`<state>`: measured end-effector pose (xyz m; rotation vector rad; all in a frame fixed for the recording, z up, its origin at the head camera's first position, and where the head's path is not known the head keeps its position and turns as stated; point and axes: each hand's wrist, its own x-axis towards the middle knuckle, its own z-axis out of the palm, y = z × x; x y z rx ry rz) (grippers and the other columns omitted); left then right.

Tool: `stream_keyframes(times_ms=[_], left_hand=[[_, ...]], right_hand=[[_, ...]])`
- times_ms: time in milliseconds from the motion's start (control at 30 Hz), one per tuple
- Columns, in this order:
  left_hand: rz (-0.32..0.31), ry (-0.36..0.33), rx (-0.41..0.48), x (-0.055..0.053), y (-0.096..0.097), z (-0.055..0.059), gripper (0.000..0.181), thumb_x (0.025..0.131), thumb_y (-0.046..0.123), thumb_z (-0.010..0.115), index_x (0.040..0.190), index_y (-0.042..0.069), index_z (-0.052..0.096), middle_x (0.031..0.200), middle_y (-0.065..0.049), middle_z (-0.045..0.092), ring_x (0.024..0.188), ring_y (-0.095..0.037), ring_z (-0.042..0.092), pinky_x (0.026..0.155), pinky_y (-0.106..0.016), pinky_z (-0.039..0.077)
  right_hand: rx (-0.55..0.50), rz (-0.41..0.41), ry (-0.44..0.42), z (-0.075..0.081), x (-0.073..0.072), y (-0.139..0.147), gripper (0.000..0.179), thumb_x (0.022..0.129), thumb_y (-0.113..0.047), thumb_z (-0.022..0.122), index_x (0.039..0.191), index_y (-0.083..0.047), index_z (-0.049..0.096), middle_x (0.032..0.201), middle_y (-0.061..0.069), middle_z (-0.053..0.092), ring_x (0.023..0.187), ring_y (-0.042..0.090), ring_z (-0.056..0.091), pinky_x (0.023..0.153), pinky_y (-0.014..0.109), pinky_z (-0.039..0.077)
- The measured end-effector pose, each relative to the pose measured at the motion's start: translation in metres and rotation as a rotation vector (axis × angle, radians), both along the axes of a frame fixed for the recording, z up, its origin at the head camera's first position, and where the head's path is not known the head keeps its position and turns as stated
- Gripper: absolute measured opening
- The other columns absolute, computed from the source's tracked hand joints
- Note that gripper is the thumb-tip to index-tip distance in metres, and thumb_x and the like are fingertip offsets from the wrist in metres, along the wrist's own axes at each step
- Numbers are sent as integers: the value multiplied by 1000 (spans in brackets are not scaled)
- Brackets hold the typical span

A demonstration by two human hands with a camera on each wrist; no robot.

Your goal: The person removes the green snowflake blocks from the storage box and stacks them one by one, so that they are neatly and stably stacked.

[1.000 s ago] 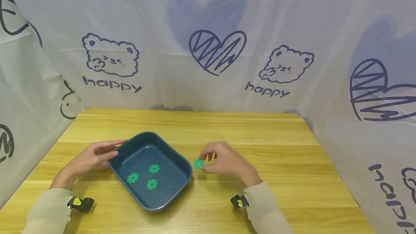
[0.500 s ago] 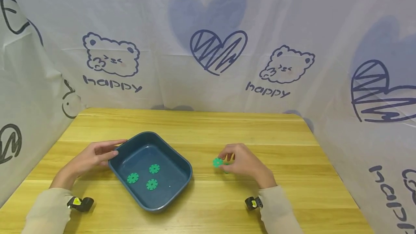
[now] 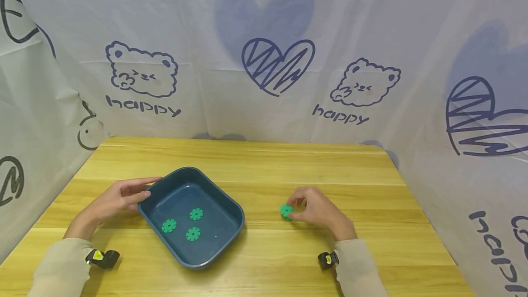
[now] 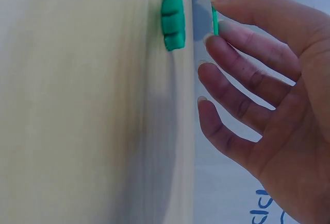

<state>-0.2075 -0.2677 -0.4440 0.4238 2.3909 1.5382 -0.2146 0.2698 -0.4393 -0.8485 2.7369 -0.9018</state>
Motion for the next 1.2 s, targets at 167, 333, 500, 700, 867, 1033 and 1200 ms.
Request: stream_keyframes(times_ms=[167,333,500,700,867,1033,1200], left_hand=[[-3,2,-2,0,0,0,52,105,24,60,153,7,49,157,-26,46,114,6,60,85,-39,64],[1,13,-7,2,0,1,52,105,24,60,153,7,50,157,-27,46,127,-24,61,84,-38,64],[-1,-1,17,2,0,2,51,105,22,60,152,5,50,156,-28,46,120,-7,62,84,-37,64],[-11,-11,34,2,0,2,52,105,22,60,153,4,49,156,-29,46,114,5,60,84,-39,64],[4,-14,21,2,0,3,52,105,23,60,152,5,50,156,-28,47,116,-1,61,85,-38,64],[4,-17,26,2,0,4,52,105,23,61,152,5,50,156,-28,47,117,-2,61,85,-39,64],[-3,-23,40,2,0,4,52,105,22,61,152,4,49,156,-29,46,113,3,61,84,-39,64]], right_hand=[[-3,-2,-15,-5,0,2,10,88,-23,83,97,-22,78,96,-10,73,89,14,62,78,30,55],[-6,-2,-39,-9,0,3,11,88,-23,83,98,-23,78,98,-12,72,93,14,65,82,31,56],[-15,11,-56,-13,-2,5,11,89,-26,83,100,-25,79,102,-12,72,98,15,69,88,33,59],[-19,13,-61,-16,-2,6,12,90,-25,82,101,-25,79,103,-11,71,99,14,69,89,32,59],[-22,17,-58,-15,-2,6,13,89,-24,82,102,-23,79,103,-10,72,97,14,69,87,31,59],[-17,9,-64,-14,-2,6,14,89,-24,83,103,-23,79,103,-10,72,98,13,68,87,30,58],[-22,14,-63,-14,-3,7,16,88,-22,83,104,-20,80,104,-7,73,97,14,68,87,31,58]])
